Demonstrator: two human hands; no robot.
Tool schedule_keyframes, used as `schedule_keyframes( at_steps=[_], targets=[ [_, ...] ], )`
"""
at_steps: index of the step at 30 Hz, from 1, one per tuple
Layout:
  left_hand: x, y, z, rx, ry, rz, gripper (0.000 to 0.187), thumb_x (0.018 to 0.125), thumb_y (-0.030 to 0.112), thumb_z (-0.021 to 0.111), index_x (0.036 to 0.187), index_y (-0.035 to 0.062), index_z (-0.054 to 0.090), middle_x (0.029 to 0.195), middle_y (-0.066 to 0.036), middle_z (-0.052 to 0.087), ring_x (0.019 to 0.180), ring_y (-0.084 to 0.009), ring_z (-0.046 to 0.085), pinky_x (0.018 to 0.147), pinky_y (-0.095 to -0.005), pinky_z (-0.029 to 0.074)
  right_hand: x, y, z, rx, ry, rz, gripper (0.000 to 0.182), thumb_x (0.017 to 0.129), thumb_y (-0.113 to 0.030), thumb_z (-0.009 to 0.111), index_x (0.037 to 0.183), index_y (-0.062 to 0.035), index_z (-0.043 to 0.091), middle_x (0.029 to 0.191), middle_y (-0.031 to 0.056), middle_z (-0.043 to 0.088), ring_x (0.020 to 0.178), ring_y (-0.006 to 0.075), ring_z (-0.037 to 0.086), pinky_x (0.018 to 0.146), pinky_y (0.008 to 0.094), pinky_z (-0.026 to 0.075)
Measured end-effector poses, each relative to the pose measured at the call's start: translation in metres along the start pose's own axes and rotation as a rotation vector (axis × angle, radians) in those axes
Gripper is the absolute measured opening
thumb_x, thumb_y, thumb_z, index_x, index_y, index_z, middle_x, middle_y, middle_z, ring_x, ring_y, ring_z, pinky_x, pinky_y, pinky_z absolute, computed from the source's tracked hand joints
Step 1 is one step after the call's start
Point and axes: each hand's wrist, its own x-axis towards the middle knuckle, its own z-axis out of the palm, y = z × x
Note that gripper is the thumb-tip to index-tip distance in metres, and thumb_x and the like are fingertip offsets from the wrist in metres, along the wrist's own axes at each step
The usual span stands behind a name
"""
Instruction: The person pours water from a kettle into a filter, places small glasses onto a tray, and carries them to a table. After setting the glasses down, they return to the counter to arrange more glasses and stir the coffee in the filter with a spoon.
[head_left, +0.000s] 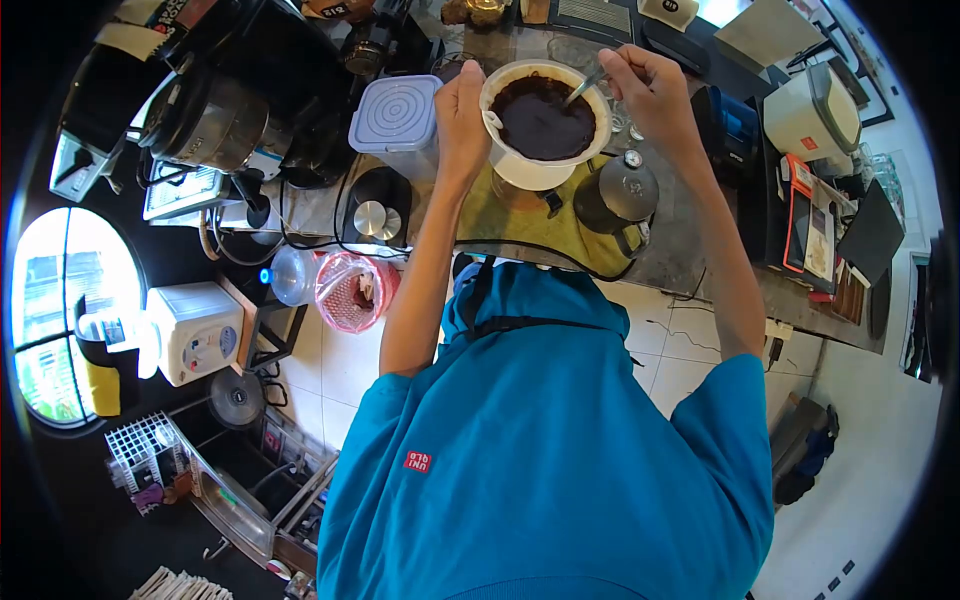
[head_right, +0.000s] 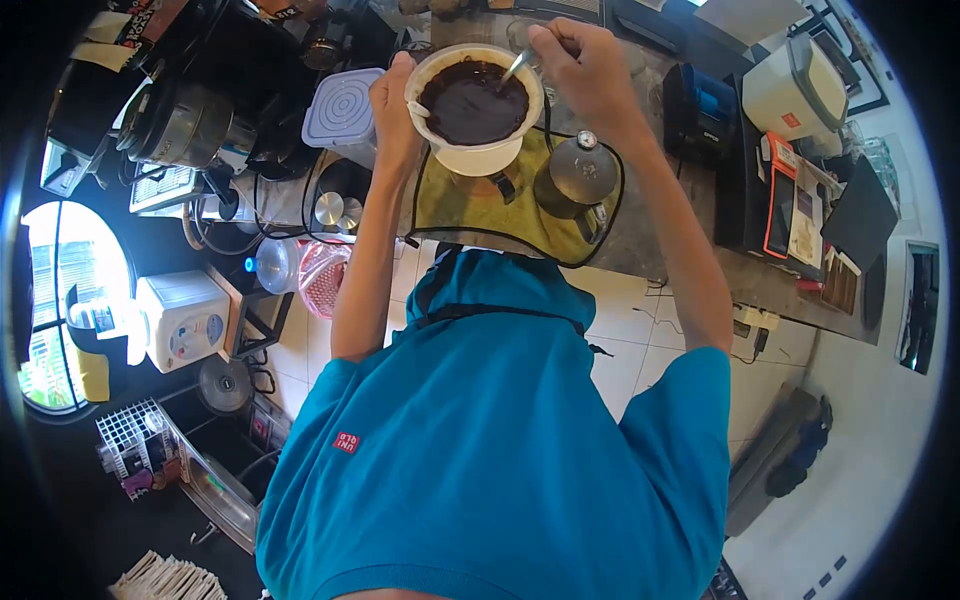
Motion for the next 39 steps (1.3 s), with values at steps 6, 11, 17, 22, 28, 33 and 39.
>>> schedule_keyframes(
  at_steps=[6, 11, 17, 22, 28, 33, 39],
  targets=[
    [-0.002, -0.001, 0.002, 0.003, -0.015, 0.021, 0.043, 0.101, 0.028, 0.045, 0.066, 0.0054, 0.050, 0.064, 0.005, 0.047, 0.061, -0.0035, 0.041, 0.055, -0.0242, 0.034, 0.005, 0.022, -0.011, 0.309, -0.048, 0.210, 0.031, 0.096, -0.025, 0.057, 0.072, -0.0053, 0.060, 0.060, -0.0055, 0.051, 0.054, 0.0023, 0.041, 0.051, 0.0213, 0.031],
    [-0.002, -0.006, 0.001, -0.015, -0.030, -0.032, 0.038, 0.100, 0.025, 0.047, 0.066, 0.0079, 0.054, 0.068, 0.006, 0.049, 0.064, -0.0023, 0.043, 0.059, -0.0215, 0.037, 0.005, 0.008, -0.021, 0.322, -0.012, 0.186, 0.031, 0.096, -0.026, 0.058, 0.075, -0.0048, 0.061, 0.060, -0.0053, 0.051, 0.054, 0.0033, 0.042, 0.051, 0.0217, 0.032],
    [-0.005, -0.001, 0.006, 0.020, -0.030, -0.014, 0.048, 0.103, 0.032, 0.044, 0.064, 0.0032, 0.047, 0.060, 0.004, 0.046, 0.059, -0.0046, 0.039, 0.051, -0.0263, 0.032, 0.003, -0.025, -0.029, 0.168, 0.055, 0.021, 0.030, 0.098, -0.025, 0.056, 0.075, -0.0054, 0.057, 0.065, -0.0058, 0.048, 0.058, 0.0008, 0.038, 0.053, 0.0194, 0.028],
    [-0.005, -0.006, 0.004, 0.008, -0.011, 0.020, 0.048, 0.103, 0.031, 0.044, 0.063, 0.0043, 0.047, 0.060, 0.005, 0.045, 0.058, -0.0043, 0.038, 0.052, -0.0262, 0.031, -0.011, -0.039, -0.025, 0.039, 0.085, -0.122, 0.026, 0.099, -0.020, 0.055, 0.079, -0.0023, 0.058, 0.064, -0.0055, 0.047, 0.059, 0.0006, 0.039, 0.053, 0.0194, 0.029],
    [-0.008, -0.006, 0.002, -0.021, -0.008, -0.029, 0.047, 0.103, 0.029, 0.044, 0.063, 0.0045, 0.047, 0.061, 0.005, 0.044, 0.060, -0.0041, 0.037, 0.053, -0.0263, 0.031, -0.022, -0.033, -0.013, -0.190, 0.120, -0.161, 0.029, 0.095, -0.025, 0.059, 0.084, 0.0021, 0.061, 0.055, 0.0060, 0.045, 0.050, 0.0111, 0.038, 0.049, 0.0293, 0.033],
    [-0.008, -0.015, 0.000, -0.035, 0.008, -0.030, 0.046, 0.103, 0.029, 0.044, 0.064, 0.0051, 0.047, 0.061, 0.005, 0.044, 0.060, -0.0040, 0.037, 0.053, -0.0258, 0.031, -0.029, -0.014, 0.000, -0.112, 0.132, -0.022, 0.033, 0.094, -0.026, 0.060, 0.077, 0.0025, 0.059, 0.054, 0.0025, 0.045, 0.051, 0.0080, 0.038, 0.048, 0.0282, 0.031],
    [-0.010, -0.013, 0.002, -0.053, 0.011, -0.030, 0.045, 0.103, 0.028, 0.044, 0.064, 0.0056, 0.046, 0.062, 0.005, 0.044, 0.060, -0.0038, 0.037, 0.053, -0.0254, 0.031, -0.027, 0.008, 0.003, 0.132, 0.079, 0.222, 0.034, 0.094, -0.026, 0.059, 0.070, -0.0016, 0.059, 0.056, -0.0044, 0.046, 0.053, 0.0029, 0.036, 0.049, 0.0244, 0.027]
  ],
)
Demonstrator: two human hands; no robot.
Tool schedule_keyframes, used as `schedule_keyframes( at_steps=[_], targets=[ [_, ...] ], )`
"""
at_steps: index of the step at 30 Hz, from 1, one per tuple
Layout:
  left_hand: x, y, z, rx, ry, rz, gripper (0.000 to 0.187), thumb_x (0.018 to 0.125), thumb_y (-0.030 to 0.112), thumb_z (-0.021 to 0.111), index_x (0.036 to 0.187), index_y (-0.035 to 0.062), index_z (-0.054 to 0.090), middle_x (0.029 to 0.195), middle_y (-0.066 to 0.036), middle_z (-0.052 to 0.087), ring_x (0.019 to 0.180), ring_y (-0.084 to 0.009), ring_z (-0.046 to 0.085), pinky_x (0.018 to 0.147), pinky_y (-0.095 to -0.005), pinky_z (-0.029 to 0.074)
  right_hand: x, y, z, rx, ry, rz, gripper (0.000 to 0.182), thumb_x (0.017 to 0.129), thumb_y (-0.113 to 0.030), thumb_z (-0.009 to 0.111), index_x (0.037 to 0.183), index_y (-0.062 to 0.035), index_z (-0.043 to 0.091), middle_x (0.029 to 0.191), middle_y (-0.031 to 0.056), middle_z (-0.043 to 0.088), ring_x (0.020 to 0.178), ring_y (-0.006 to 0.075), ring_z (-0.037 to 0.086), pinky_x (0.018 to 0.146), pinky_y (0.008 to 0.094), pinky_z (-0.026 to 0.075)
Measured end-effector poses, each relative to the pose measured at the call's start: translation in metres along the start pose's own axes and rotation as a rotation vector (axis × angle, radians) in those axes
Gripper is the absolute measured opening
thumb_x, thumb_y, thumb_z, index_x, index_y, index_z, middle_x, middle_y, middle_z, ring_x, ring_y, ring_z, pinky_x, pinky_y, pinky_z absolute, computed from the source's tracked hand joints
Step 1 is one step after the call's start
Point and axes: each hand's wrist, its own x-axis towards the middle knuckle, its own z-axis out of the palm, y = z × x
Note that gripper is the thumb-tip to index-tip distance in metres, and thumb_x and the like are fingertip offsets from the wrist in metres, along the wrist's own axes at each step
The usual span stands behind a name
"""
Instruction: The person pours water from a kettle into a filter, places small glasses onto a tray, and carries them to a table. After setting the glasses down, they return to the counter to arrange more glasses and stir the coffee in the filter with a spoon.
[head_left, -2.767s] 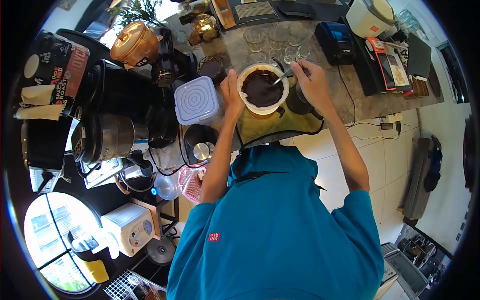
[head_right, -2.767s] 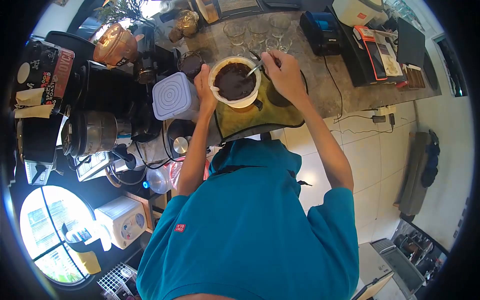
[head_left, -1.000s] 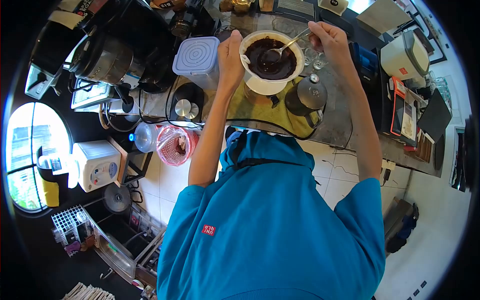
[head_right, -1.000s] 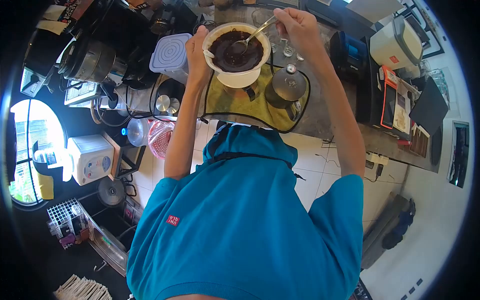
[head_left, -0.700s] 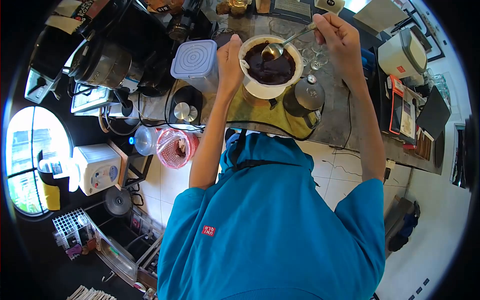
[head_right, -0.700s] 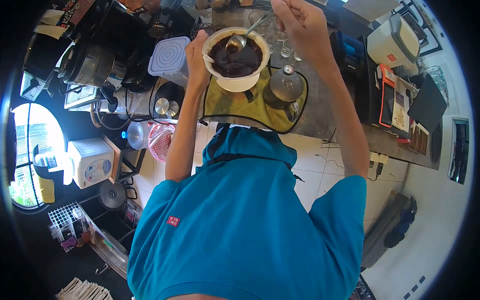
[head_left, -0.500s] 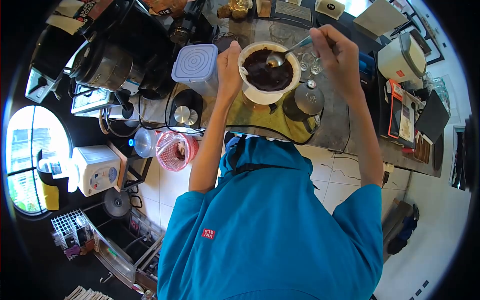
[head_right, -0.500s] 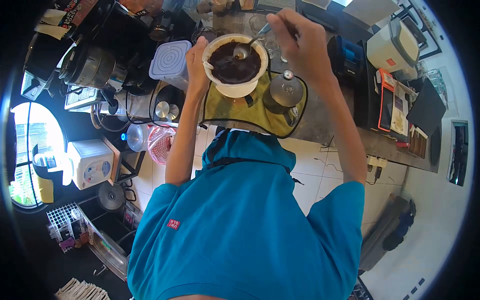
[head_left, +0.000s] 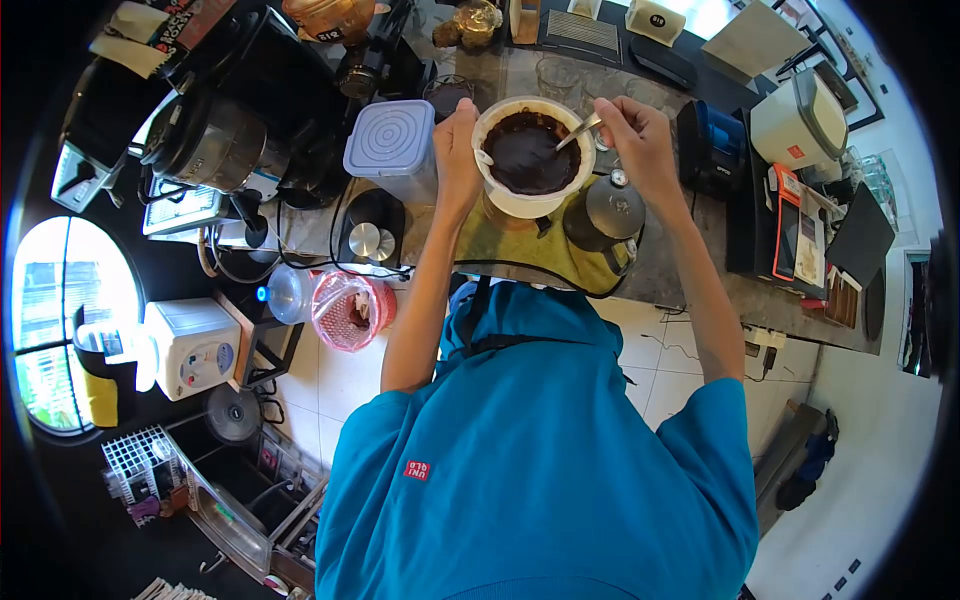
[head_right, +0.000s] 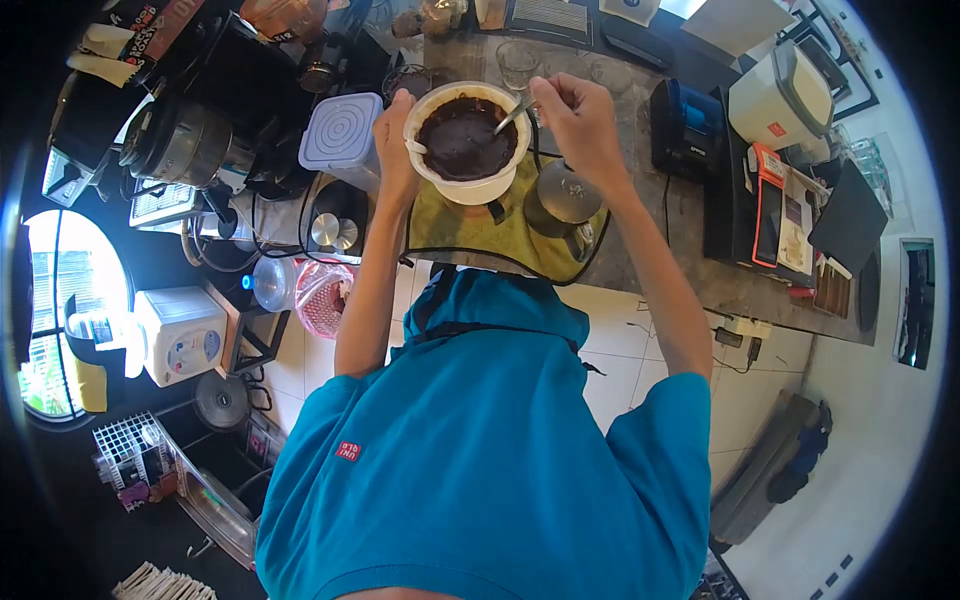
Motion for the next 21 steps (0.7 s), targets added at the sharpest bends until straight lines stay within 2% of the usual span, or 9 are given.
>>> schedule_keyframes(
  at_steps=[2, 4, 8, 11, 13, 15, 18, 20, 21],
  targets=[
    [-0.001, 0.000, -0.001, 0.012, -0.005, -0.008, 0.045, 0.103, 0.028, 0.043, 0.064, 0.0056, 0.045, 0.062, 0.005, 0.043, 0.060, -0.0036, 0.037, 0.053, -0.0253, 0.031, 0.002, 0.001, 0.000, 0.063, -0.011, 0.045, 0.034, 0.094, -0.026, 0.059, 0.070, -0.0032, 0.060, 0.056, -0.0054, 0.047, 0.053, 0.0023, 0.036, 0.049, 0.0235, 0.027],
    [-0.001, -0.002, -0.001, -0.030, 0.000, -0.029, 0.038, 0.102, 0.026, 0.047, 0.066, 0.0141, 0.045, 0.066, 0.008, 0.039, 0.060, -0.0011, 0.035, 0.052, -0.0228, 0.029, 0.004, 0.000, -0.002, 0.223, -0.032, 0.115, 0.032, 0.094, -0.026, 0.059, 0.070, -0.0048, 0.062, 0.057, -0.0060, 0.049, 0.053, 0.0014, 0.038, 0.050, 0.0224, 0.028],
    [-0.001, -0.003, -0.003, -0.019, -0.019, -0.024, 0.038, 0.102, 0.026, 0.047, 0.066, 0.0144, 0.045, 0.065, 0.009, 0.040, 0.060, -0.0008, 0.036, 0.053, -0.0218, 0.030, 0.007, -0.010, -0.007, 0.225, -0.018, 0.066, 0.030, 0.094, -0.026, 0.059, 0.072, -0.0056, 0.064, 0.057, -0.0063, 0.050, 0.053, 0.0009, 0.038, 0.050, 0.0216, 0.028],
    [0.001, -0.005, -0.004, -0.081, -0.002, -0.051, 0.037, 0.102, 0.026, 0.047, 0.066, 0.0145, 0.046, 0.065, 0.009, 0.042, 0.060, -0.0005, 0.039, 0.053, -0.0212, 0.032, 0.009, -0.023, -0.010, 0.139, 0.013, -0.056, 0.030, 0.095, -0.025, 0.059, 0.073, -0.0050, 0.063, 0.057, -0.0063, 0.050, 0.053, 0.0005, 0.038, 0.049, 0.0211, 0.028],
    [0.002, -0.008, -0.005, -0.043, 0.004, -0.042, 0.043, 0.103, 0.027, 0.044, 0.065, 0.0074, 0.045, 0.063, 0.006, 0.042, 0.061, -0.0028, 0.036, 0.053, -0.0248, 0.030, 0.010, -0.032, -0.013, 0.103, 0.019, -0.175, 0.031, 0.096, -0.025, 0.059, 0.074, -0.0037, 0.063, 0.057, -0.0063, 0.049, 0.052, 0.0000, 0.038, 0.048, 0.0205, 0.027],
    [0.001, -0.008, -0.004, -0.040, 0.003, -0.043, 0.042, 0.103, 0.028, 0.044, 0.066, 0.0076, 0.045, 0.063, 0.006, 0.042, 0.061, -0.0028, 0.036, 0.053, -0.0247, 0.030, 0.009, -0.045, -0.012, 0.081, 0.031, -0.225, 0.032, 0.097, -0.026, 0.059, 0.075, -0.0022, 0.063, 0.057, -0.0070, 0.049, 0.053, -0.0010, 0.038, 0.048, 0.0199, 0.027],
    [-0.001, -0.004, -0.004, -0.047, 0.004, -0.058, 0.038, 0.102, 0.025, 0.046, 0.067, 0.0110, 0.046, 0.066, 0.007, 0.043, 0.063, -0.0013, 0.038, 0.055, -0.0222, 0.032, 0.003, -0.059, -0.011, -0.061, 0.025, -0.237, 0.030, 0.096, -0.025, 0.060, 0.078, -0.0004, 0.063, 0.056, -0.0044, 0.047, 0.053, 0.0017, 0.037, 0.048, 0.0225, 0.029],
    [-0.001, -0.003, -0.005, -0.058, 0.003, -0.074, 0.034, 0.101, 0.022, 0.047, 0.068, 0.0142, 0.047, 0.069, 0.008, 0.044, 0.064, 0.0002, 0.041, 0.056, -0.0198, 0.033, 0.003, -0.058, -0.010, -0.254, 0.028, -0.388, 0.027, 0.094, -0.022, 0.061, 0.081, 0.0010, 0.062, 0.054, 0.0024, 0.045, 0.050, 0.0087, 0.037, 0.048, 0.0277, 0.032],
    [-0.001, -0.003, -0.006, -0.075, -0.029, -0.060, 0.034, 0.101, 0.023, 0.047, 0.068, 0.0139, 0.047, 0.069, 0.008, 0.043, 0.065, 0.0000, 0.041, 0.057, -0.0200, 0.033, 0.003, -0.056, -0.008, -0.254, 0.028, -0.387, 0.027, 0.094, -0.022, 0.061, 0.081, 0.0010, 0.062, 0.054, 0.0024, 0.045, 0.050, 0.0087, 0.037, 0.048, 0.0277, 0.032]
  ],
)
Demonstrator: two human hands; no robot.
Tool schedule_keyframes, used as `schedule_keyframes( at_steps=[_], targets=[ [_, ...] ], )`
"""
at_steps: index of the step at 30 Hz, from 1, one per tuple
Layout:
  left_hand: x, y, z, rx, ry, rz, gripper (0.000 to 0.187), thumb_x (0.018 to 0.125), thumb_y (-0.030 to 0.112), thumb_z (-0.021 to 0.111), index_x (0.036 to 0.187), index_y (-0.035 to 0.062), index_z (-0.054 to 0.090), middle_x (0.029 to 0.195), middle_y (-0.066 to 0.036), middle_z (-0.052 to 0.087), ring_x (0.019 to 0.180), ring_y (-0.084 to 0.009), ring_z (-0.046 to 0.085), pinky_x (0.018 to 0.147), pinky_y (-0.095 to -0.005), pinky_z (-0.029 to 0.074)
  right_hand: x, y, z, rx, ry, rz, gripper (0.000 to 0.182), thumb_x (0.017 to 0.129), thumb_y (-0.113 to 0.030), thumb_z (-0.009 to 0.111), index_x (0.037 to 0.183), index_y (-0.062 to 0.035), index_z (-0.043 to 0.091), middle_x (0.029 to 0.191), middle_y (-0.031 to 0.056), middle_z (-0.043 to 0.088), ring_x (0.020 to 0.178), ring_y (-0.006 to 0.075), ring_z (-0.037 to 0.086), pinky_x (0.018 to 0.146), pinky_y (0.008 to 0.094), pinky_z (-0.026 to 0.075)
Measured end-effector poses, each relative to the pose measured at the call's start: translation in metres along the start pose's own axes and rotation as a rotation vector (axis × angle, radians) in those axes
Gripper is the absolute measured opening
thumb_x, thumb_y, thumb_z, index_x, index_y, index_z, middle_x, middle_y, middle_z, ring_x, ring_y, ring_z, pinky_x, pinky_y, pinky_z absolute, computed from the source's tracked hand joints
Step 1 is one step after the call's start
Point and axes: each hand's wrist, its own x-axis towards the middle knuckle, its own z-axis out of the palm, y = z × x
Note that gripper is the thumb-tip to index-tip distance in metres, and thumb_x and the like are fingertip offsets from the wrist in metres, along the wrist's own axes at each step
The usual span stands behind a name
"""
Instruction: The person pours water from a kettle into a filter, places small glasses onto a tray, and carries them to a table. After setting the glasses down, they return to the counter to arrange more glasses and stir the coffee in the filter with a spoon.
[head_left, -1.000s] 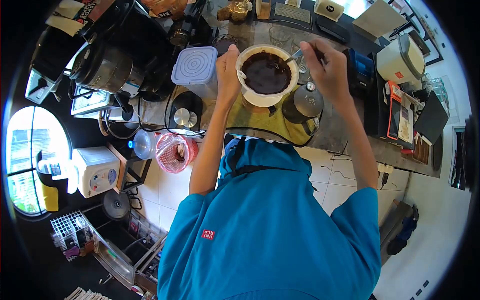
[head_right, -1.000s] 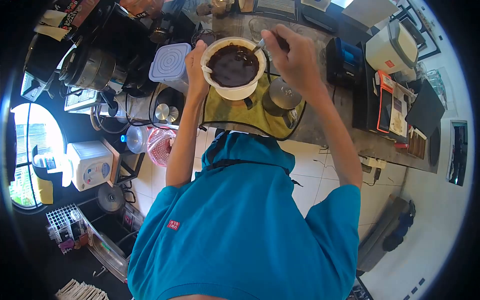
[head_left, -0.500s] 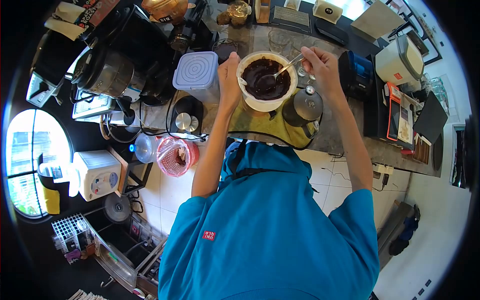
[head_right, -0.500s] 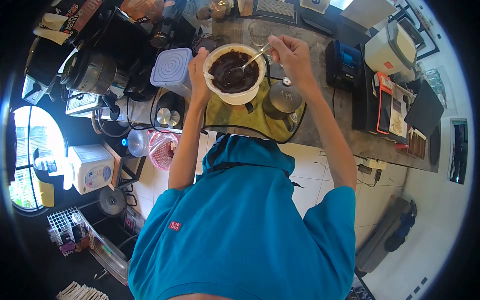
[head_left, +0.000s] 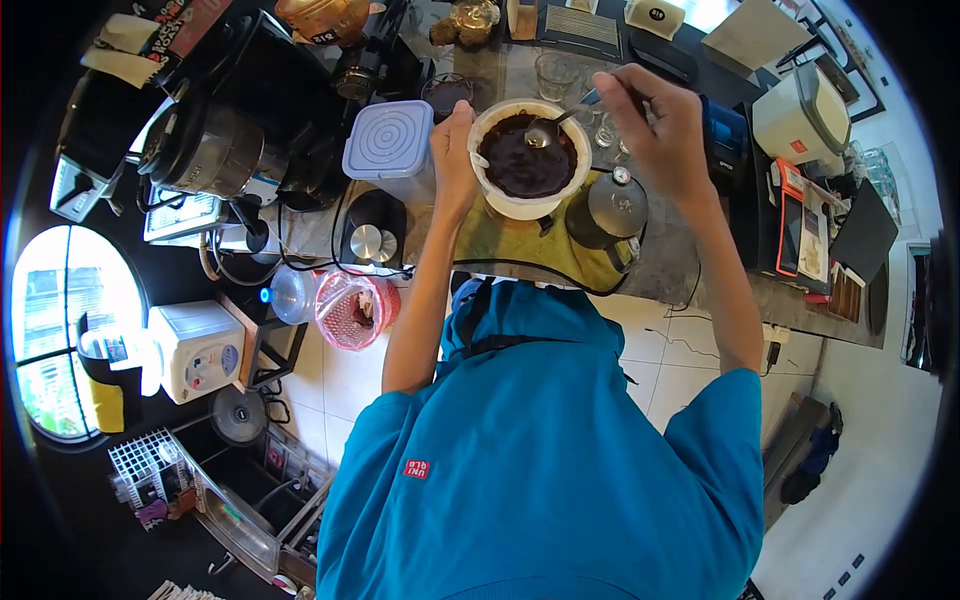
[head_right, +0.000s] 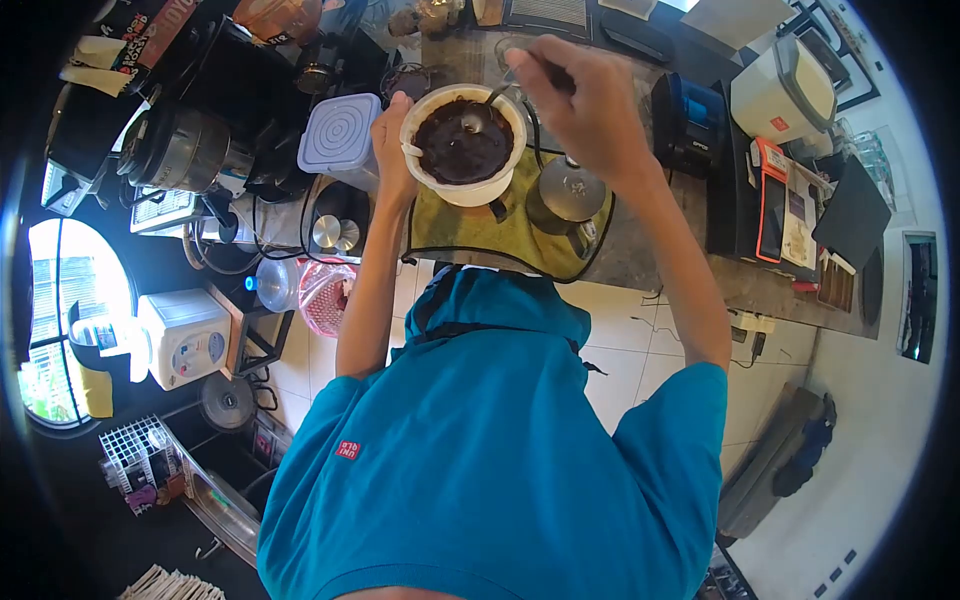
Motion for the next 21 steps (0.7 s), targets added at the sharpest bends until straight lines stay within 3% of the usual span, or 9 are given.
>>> schedule_keyframes(
  at_steps=[2, 4, 6, 12, 14, 17, 21],
  targets=[
    [0.002, -0.002, 0.000, -0.017, -0.031, 0.012, 0.034, 0.101, 0.023, 0.048, 0.068, 0.0137, 0.047, 0.069, 0.008, 0.043, 0.065, -0.0002, 0.040, 0.057, -0.0202, 0.033, -0.002, 0.004, 0.006, -0.080, -0.002, -0.145, 0.026, 0.093, -0.022, 0.062, 0.083, 0.0018, 0.061, 0.055, 0.0090, 0.042, 0.048, 0.0162, 0.036, 0.048, 0.0321, 0.033],
    [0.005, -0.003, 0.002, 0.032, 0.024, 0.043, 0.044, 0.103, 0.029, 0.044, 0.065, 0.0075, 0.045, 0.062, 0.006, 0.042, 0.061, -0.0028, 0.036, 0.053, -0.0248, 0.030, -0.006, 0.003, 0.009, -0.087, -0.048, -0.103, 0.026, 0.093, -0.022, 0.062, 0.082, 0.0019, 0.061, 0.055, 0.0102, 0.042, 0.048, 0.0174, 0.036, 0.048, 0.0324, 0.033],
    [0.003, -0.001, 0.004, 0.057, 0.046, 0.040, 0.044, 0.103, 0.029, 0.044, 0.064, 0.0074, 0.044, 0.062, 0.006, 0.042, 0.060, -0.0029, 0.035, 0.053, -0.0250, 0.030, -0.010, 0.006, 0.014, -0.093, -0.095, -0.061, 0.027, 0.093, -0.022, 0.062, 0.081, 0.0019, 0.061, 0.055, 0.0114, 0.042, 0.048, 0.0186, 0.036, 0.049, 0.0326, 0.033],
    [0.004, -0.003, 0.003, 0.091, 0.050, 0.061, 0.045, 0.103, 0.029, 0.044, 0.064, 0.0066, 0.044, 0.062, 0.006, 0.041, 0.060, -0.0034, 0.035, 0.053, -0.0253, 0.030, -0.017, 0.030, 0.026, -0.035, -0.137, 0.113, 0.032, 0.093, -0.023, 0.061, 0.075, 0.0031, 0.058, 0.054, 0.0067, 0.041, 0.049, 0.0120, 0.034, 0.048, 0.0308, 0.029],
    [0.003, -0.003, 0.002, 0.105, 0.067, 0.077, 0.045, 0.103, 0.029, 0.044, 0.064, 0.0062, 0.044, 0.061, 0.006, 0.041, 0.060, -0.0036, 0.035, 0.053, -0.0254, 0.030, -0.017, 0.038, 0.029, 0.177, -0.116, 0.286, 0.035, 0.094, -0.024, 0.060, 0.071, 0.0030, 0.057, 0.054, -0.0003, 0.043, 0.051, 0.0066, 0.034, 0.048, 0.0279, 0.027],
    [0.003, -0.005, -0.002, 0.052, 0.045, 0.008, 0.036, 0.100, 0.027, 0.050, 0.070, 0.0075, 0.054, 0.071, 0.006, 0.047, 0.069, -0.0034, 0.042, 0.062, -0.0238, 0.036, -0.016, 0.056, 0.029, 0.262, -0.122, 0.392, 0.036, 0.094, -0.024, 0.059, 0.068, 0.0006, 0.057, 0.057, -0.0051, 0.046, 0.054, 0.0036, 0.036, 0.049, 0.0253, 0.027],
    [0.003, -0.006, -0.002, 0.058, 0.022, 0.009, 0.037, 0.101, 0.028, 0.049, 0.069, 0.0081, 0.054, 0.071, 0.007, 0.047, 0.068, -0.0025, 0.042, 0.060, -0.0232, 0.035, -0.014, 0.062, 0.027, 0.357, -0.130, 0.430, 0.036, 0.095, -0.025, 0.059, 0.067, -0.0021, 0.059, 0.057, -0.0050, 0.047, 0.054, 0.0028, 0.037, 0.050, 0.0238, 0.027]
  ],
)
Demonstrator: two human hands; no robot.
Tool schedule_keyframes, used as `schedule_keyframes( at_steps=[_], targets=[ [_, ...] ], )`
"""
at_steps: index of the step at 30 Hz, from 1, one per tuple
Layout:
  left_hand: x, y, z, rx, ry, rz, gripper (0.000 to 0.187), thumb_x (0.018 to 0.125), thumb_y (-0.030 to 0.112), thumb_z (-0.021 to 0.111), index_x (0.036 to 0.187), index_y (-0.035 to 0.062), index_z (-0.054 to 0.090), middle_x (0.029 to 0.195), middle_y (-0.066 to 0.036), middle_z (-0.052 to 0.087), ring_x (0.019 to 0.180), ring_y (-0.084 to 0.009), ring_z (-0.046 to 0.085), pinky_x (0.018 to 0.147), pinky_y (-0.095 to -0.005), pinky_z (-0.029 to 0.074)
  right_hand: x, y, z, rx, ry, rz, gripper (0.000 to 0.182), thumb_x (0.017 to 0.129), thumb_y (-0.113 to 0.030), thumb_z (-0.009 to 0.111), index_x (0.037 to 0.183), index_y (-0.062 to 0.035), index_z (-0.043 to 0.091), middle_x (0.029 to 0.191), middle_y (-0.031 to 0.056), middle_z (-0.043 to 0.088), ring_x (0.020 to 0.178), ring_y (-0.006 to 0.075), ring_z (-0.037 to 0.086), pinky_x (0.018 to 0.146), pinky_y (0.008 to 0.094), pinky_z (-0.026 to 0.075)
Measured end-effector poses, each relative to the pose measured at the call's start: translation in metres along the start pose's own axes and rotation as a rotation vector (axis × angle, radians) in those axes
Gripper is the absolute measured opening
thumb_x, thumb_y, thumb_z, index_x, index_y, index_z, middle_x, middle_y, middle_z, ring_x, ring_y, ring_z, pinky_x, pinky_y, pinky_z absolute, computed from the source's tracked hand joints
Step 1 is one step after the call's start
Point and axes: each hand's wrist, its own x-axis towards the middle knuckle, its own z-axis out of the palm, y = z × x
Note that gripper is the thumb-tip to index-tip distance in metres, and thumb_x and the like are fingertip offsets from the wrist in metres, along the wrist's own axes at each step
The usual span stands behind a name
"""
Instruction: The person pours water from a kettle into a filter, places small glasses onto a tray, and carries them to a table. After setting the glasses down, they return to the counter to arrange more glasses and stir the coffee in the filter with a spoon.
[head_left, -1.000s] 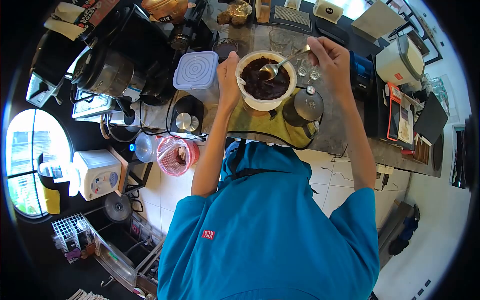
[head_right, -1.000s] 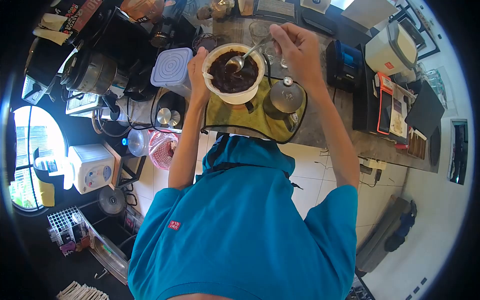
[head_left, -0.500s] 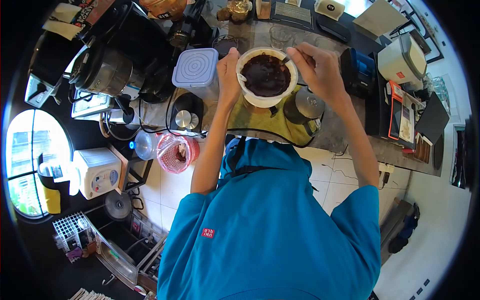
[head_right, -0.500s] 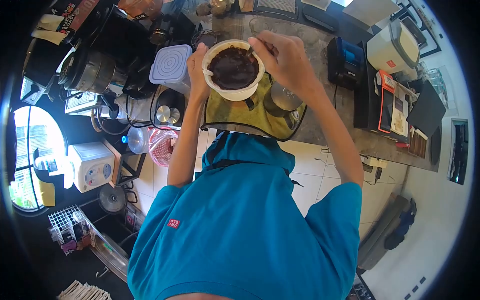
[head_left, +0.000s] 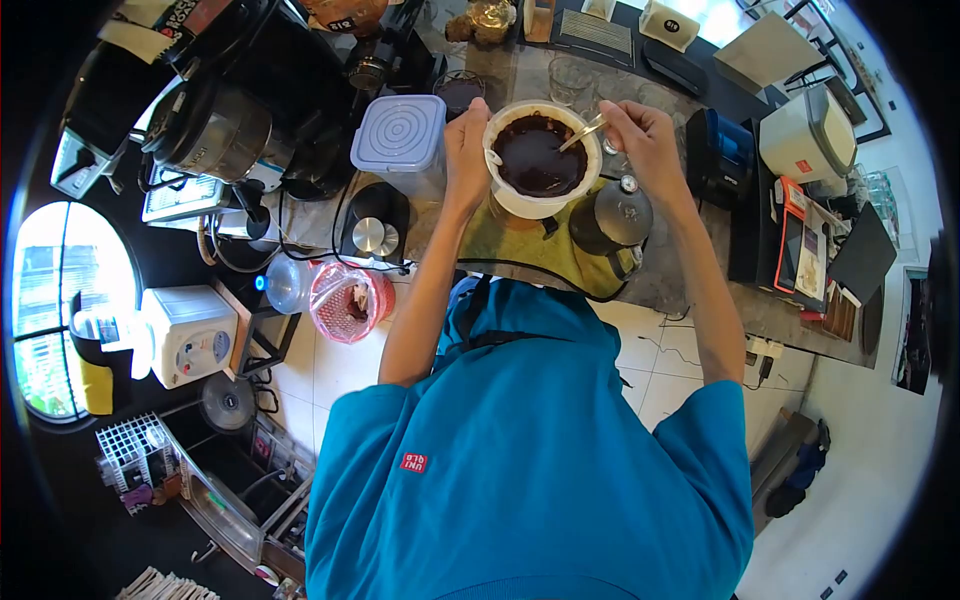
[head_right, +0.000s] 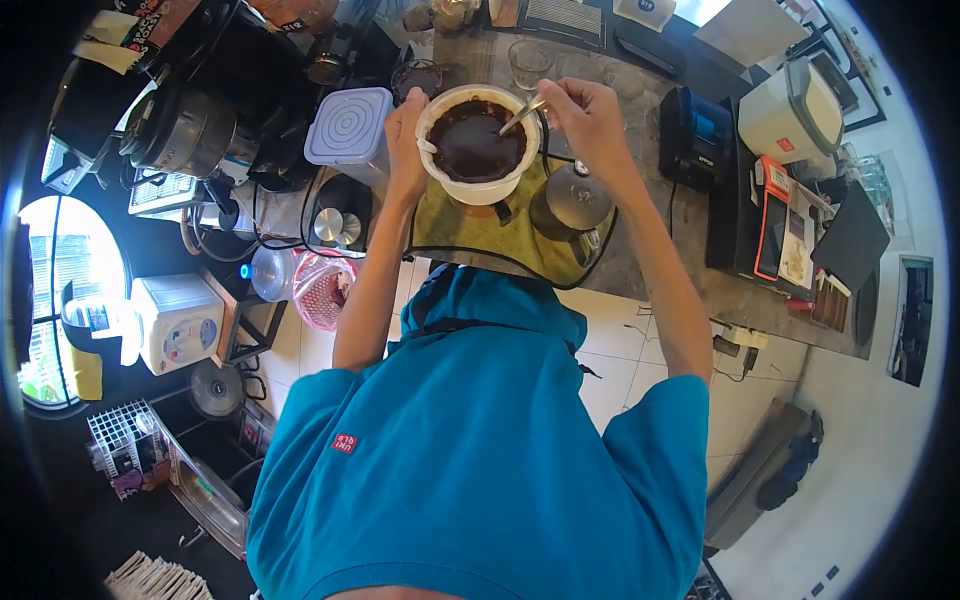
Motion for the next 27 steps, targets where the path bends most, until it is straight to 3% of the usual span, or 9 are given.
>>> schedule_keyframes(
  at_steps=[6, 11, 23, 25, 27],
  targets=[
    [0.001, -0.006, -0.003, 0.004, -0.021, 0.032, 0.036, 0.101, 0.026, 0.048, 0.070, 0.0090, 0.054, 0.067, 0.008, 0.045, 0.063, -0.0015, 0.040, 0.057, -0.0222, 0.033, 0.002, -0.014, -0.007, 0.077, 0.040, 0.022, 0.036, 0.096, -0.027, 0.058, 0.068, -0.0048, 0.059, 0.057, -0.0057, 0.046, 0.054, 0.0017, 0.037, 0.051, 0.0223, 0.027],
    [0.001, -0.011, -0.005, -0.018, -0.018, -0.005, 0.036, 0.101, 0.025, 0.048, 0.070, 0.0086, 0.054, 0.068, 0.007, 0.046, 0.063, -0.0015, 0.040, 0.056, -0.0223, 0.033, -0.001, -0.039, -0.009, -0.042, 0.087, -0.198, 0.032, 0.096, -0.025, 0.058, 0.073, -0.0038, 0.060, 0.057, -0.0066, 0.046, 0.053, 0.0006, 0.036, 0.049, 0.0209, 0.026],
    [-0.001, -0.021, -0.010, 0.028, -0.026, 0.014, 0.036, 0.101, 0.025, 0.048, 0.069, 0.0097, 0.051, 0.069, 0.007, 0.044, 0.065, -0.0024, 0.039, 0.057, -0.0230, 0.033, -0.013, -0.055, -0.004, -0.178, 0.124, -0.346, 0.025, 0.094, -0.021, 0.062, 0.081, 0.0010, 0.063, 0.055, -0.0039, 0.041, 0.053, 0.0033, 0.034, 0.048, 0.0232, 0.028],
    [-0.001, -0.024, -0.005, 0.042, 0.041, 0.033, 0.048, 0.103, 0.031, 0.043, 0.062, 0.0066, 0.038, 0.060, 0.006, 0.037, 0.059, -0.0047, 0.033, 0.053, -0.0269, 0.030, -0.013, -0.051, -0.003, -0.227, 0.133, -0.348, 0.026, 0.094, -0.021, 0.062, 0.081, 0.0014, 0.063, 0.056, -0.0027, 0.042, 0.054, 0.0039, 0.035, 0.048, 0.0239, 0.028],
    [-0.003, -0.025, -0.006, 0.047, 0.044, 0.014, 0.048, 0.103, 0.031, 0.043, 0.062, 0.0066, 0.038, 0.060, 0.006, 0.037, 0.059, -0.0049, 0.033, 0.053, -0.0269, 0.030, -0.014, -0.047, -0.001, -0.277, 0.142, -0.348, 0.026, 0.094, -0.021, 0.063, 0.081, 0.0018, 0.063, 0.056, -0.0015, 0.042, 0.054, 0.0044, 0.035, 0.048, 0.0245, 0.029]
  ],
)
